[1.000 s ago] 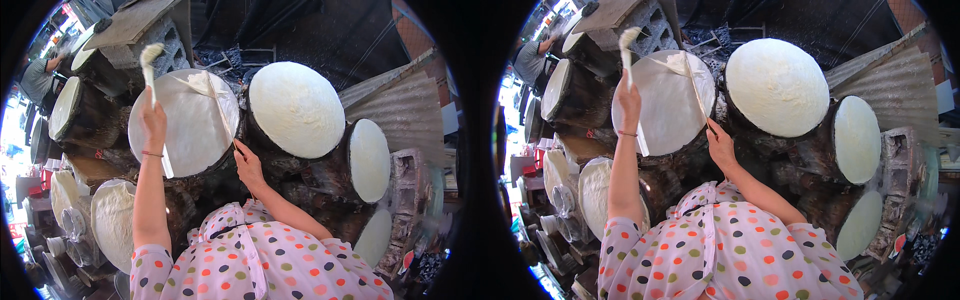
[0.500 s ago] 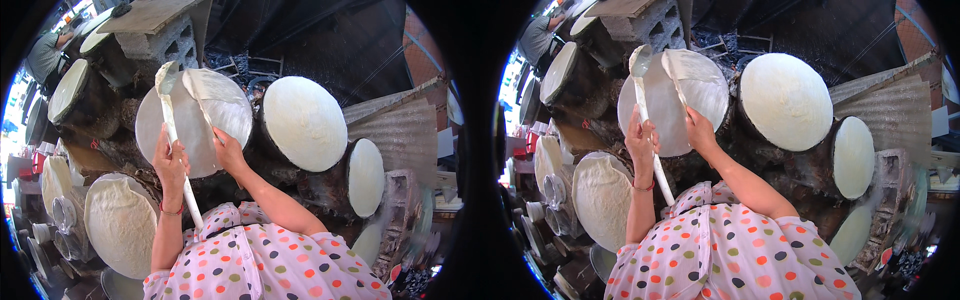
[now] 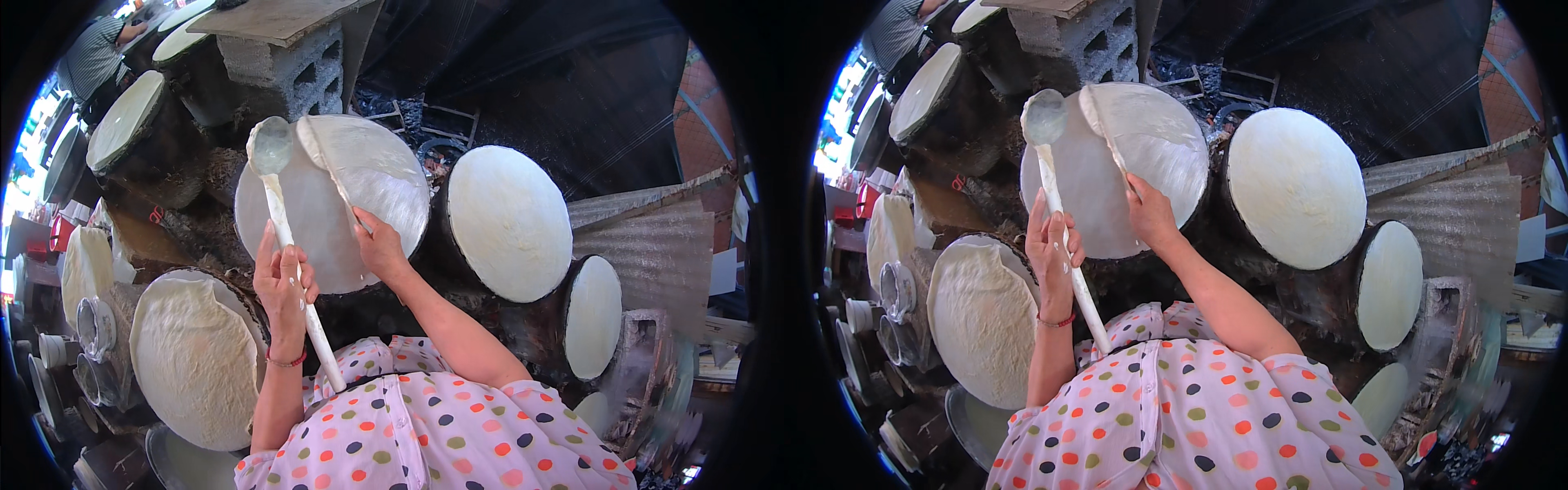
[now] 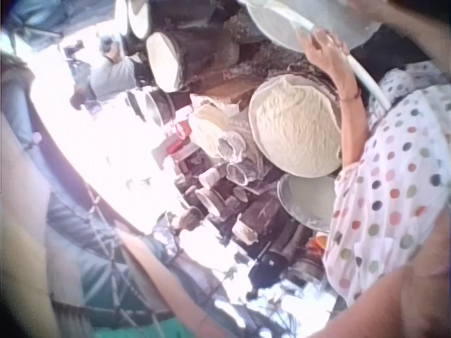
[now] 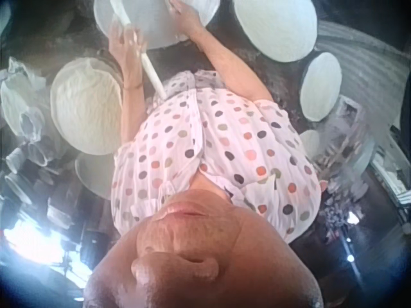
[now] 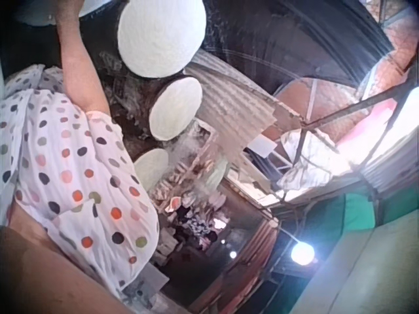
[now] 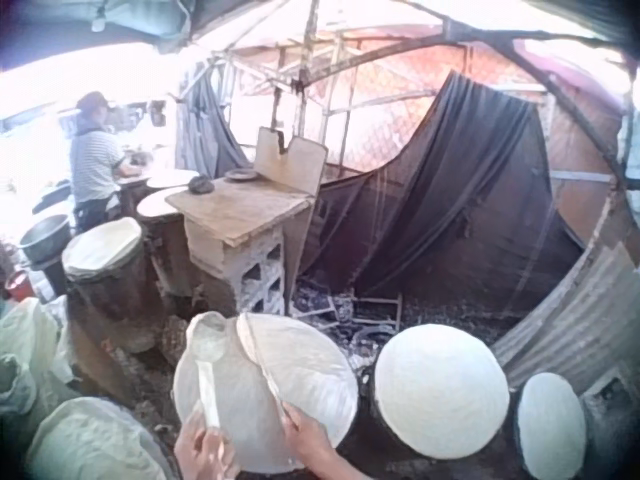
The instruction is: The person ladles batter onto hot griddles, spreads it into thin crepes, and flips them with a wooden spatula. Finished crepes are stacked on a nearby surface.
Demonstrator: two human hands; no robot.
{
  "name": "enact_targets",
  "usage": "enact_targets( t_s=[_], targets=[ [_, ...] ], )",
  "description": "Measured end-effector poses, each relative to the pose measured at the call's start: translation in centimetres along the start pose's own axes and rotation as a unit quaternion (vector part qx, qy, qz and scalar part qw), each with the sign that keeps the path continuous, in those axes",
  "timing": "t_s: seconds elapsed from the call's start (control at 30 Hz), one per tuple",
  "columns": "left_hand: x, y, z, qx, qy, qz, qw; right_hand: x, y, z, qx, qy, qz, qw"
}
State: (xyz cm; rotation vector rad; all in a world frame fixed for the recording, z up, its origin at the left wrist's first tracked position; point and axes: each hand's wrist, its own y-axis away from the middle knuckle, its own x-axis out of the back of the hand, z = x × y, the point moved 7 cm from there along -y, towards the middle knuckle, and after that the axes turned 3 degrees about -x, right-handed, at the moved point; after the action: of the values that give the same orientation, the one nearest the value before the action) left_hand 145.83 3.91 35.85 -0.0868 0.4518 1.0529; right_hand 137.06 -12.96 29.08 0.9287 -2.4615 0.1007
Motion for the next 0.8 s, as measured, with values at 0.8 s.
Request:
enact_targets(
  t_s=[0.8],
  targets=[
    [5.1,1.8,1.3,-0.028,0.077,0.091,0.992,6.0,-7.6,0.8,0.072,0.091,-0.057,0.992]
  ],
)
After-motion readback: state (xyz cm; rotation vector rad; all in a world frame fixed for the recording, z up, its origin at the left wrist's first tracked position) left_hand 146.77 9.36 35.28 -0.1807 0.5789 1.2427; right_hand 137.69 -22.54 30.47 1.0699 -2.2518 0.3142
